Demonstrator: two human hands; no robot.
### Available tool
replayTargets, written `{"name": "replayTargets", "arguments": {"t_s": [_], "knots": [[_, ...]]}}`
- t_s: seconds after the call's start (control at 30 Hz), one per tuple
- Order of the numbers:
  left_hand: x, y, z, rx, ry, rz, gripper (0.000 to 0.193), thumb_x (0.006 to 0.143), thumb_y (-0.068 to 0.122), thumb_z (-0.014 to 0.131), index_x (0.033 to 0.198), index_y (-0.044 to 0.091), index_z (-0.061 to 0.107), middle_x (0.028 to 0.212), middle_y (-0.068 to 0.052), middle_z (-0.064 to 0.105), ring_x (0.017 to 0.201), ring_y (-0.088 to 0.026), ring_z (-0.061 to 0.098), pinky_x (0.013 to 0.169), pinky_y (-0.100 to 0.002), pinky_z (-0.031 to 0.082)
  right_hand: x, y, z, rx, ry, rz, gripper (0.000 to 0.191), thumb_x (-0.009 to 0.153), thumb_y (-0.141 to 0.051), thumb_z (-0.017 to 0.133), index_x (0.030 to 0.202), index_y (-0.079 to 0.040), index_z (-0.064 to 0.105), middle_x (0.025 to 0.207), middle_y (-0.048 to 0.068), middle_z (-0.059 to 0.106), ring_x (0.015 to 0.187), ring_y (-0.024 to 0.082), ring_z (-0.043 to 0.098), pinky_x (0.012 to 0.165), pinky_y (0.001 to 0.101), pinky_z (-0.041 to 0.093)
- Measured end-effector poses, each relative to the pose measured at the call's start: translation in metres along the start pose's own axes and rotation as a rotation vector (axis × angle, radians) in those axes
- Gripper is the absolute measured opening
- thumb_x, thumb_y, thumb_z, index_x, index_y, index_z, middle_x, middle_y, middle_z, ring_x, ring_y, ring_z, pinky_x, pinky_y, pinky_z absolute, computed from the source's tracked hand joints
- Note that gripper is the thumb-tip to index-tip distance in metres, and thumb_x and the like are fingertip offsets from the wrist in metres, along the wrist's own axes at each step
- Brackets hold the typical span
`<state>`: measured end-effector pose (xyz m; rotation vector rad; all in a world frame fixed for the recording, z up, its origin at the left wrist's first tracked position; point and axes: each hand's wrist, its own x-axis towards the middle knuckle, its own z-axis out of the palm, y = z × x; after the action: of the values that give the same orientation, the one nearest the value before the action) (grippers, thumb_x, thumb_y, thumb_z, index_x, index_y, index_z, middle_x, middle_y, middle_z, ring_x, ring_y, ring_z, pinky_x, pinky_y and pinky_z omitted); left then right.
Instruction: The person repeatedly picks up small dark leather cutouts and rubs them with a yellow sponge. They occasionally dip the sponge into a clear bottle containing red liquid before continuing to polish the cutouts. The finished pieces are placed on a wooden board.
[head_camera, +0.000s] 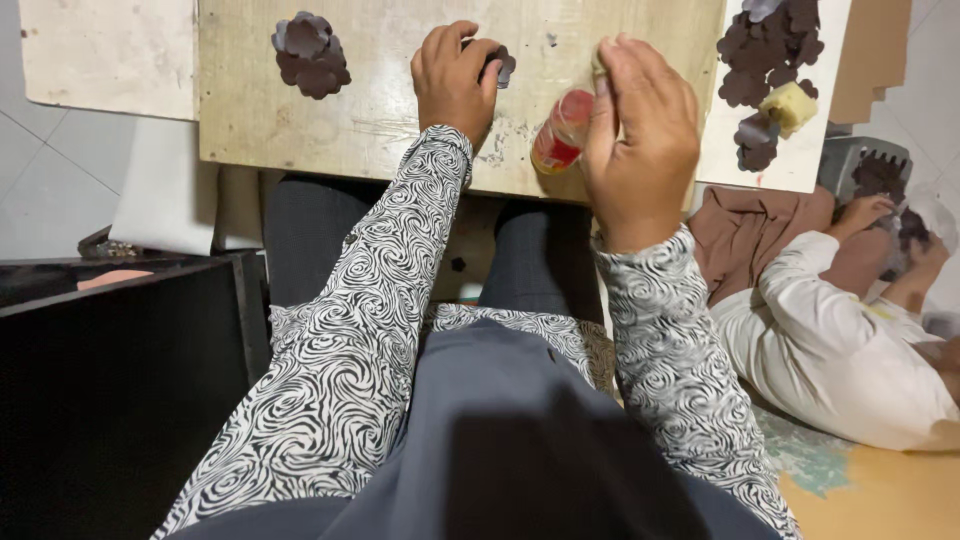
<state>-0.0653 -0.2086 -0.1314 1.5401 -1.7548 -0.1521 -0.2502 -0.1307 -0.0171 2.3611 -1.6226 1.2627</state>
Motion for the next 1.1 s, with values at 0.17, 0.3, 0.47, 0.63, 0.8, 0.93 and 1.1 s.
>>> {"name": "replayTargets", "arguments": {"t_s": [0.17, 0.3, 0.47, 0.63, 0.8, 0.93, 1.1], "knots": [[-0.006, 0.005, -0.013, -0.083, 0.014, -0.074, 0.012, 0.089, 0.016, 0.077, 0.099, 0.011, 0.072, 0.117, -0.007, 0.064, 0.12, -0.029, 0.054, 0.103, -0.045, 0.042, -0.004, -0.004, 0.004, -0.034, 0.047, 0.021, 0.024, 0.108, -0.003, 0.069, 0.133, -0.005, 0.068, 0.133, 0.015, 0.068, 0.123, 0.032, 0.067, 0.108, 0.0406, 0.054], [-0.013, 0.007, -0.027, -0.129, 0.048, -0.121, 0.012, 0.091, 0.016, 0.076, 0.095, 0.009, 0.067, 0.108, -0.008, 0.066, 0.11, -0.031, 0.057, 0.096, -0.043, 0.048, -0.006, -0.01, 0.001, 0.129, 0.004, 0.143, 0.022, 0.106, -0.01, 0.07, 0.127, -0.003, 0.066, 0.128, 0.017, 0.065, 0.113, 0.029, 0.07, 0.098, 0.0358, 0.06], [-0.022, 0.006, -0.048, -0.157, 0.017, -0.154, 0.011, 0.096, 0.017, 0.072, 0.096, 0.008, 0.065, 0.103, -0.008, 0.066, 0.107, -0.031, 0.059, 0.097, -0.044, 0.048, -0.011, -0.015, 0.004, -0.024, 0.085, 0.047, 0.027, 0.107, -0.006, 0.068, 0.134, -0.002, 0.067, 0.131, 0.017, 0.067, 0.12, 0.033, 0.065, 0.104, 0.041, 0.055], [-0.028, 0.009, -0.072, -0.123, 0.027, -0.135, 0.035, 0.09, 0.025, 0.075, 0.117, 0.006, 0.065, 0.11, -0.01, 0.066, 0.107, -0.032, 0.058, 0.096, -0.045, 0.045, -0.017, -0.021, 0.006, -0.022, 0.089, 0.058, 0.034, 0.105, -0.005, 0.07, 0.138, -0.001, 0.064, 0.136, 0.019, 0.064, 0.127, 0.035, 0.063, 0.108, 0.0411, 0.053], [-0.029, 0.014, -0.088, -0.015, -0.099, -0.121, 0.048, 0.089, 0.029, 0.076, 0.131, 0.011, 0.064, 0.115, -0.01, 0.062, 0.11, -0.03, 0.055, 0.098, -0.045, 0.044, -0.022, -0.028, 0.003, -0.01, 0.099, 0.059, 0.04, 0.101, -0.003, 0.073, 0.139, 0.0, 0.062, 0.139, 0.022, 0.062, 0.13, 0.036, 0.061, 0.108, 0.0423, 0.053], [-0.027, 0.023, -0.087, 0.073, -0.086, -0.185, 0.043, 0.089, 0.022, 0.072, 0.13, 0.014, 0.066, 0.117, -0.006, 0.061, 0.113, -0.028, 0.054, 0.098, -0.043, 0.045, -0.027, -0.032, 0.003, 0.046, 0.08, 0.133, 0.04, 0.099, -0.001, 0.072, 0.138, -0.003, 0.063, 0.138, 0.02, 0.063, 0.128, 0.033, 0.064, 0.106, 0.04, 0.055], [-0.022, 0.036, -0.084, 0.142, -0.112, -0.256, 0.045, 0.084, 0.019, 0.068, 0.129, 0.015, 0.068, 0.115, -0.008, 0.06, 0.11, -0.029, 0.054, 0.094, -0.046, 0.044, -0.031, -0.032, 0.003, -0.029, 0.107, 0.093, 0.038, 0.099, 0.002, 0.07, 0.137, -0.002, 0.063, 0.138, 0.02, 0.064, 0.128, 0.035, 0.064, 0.107, 0.0408, 0.055]]}}
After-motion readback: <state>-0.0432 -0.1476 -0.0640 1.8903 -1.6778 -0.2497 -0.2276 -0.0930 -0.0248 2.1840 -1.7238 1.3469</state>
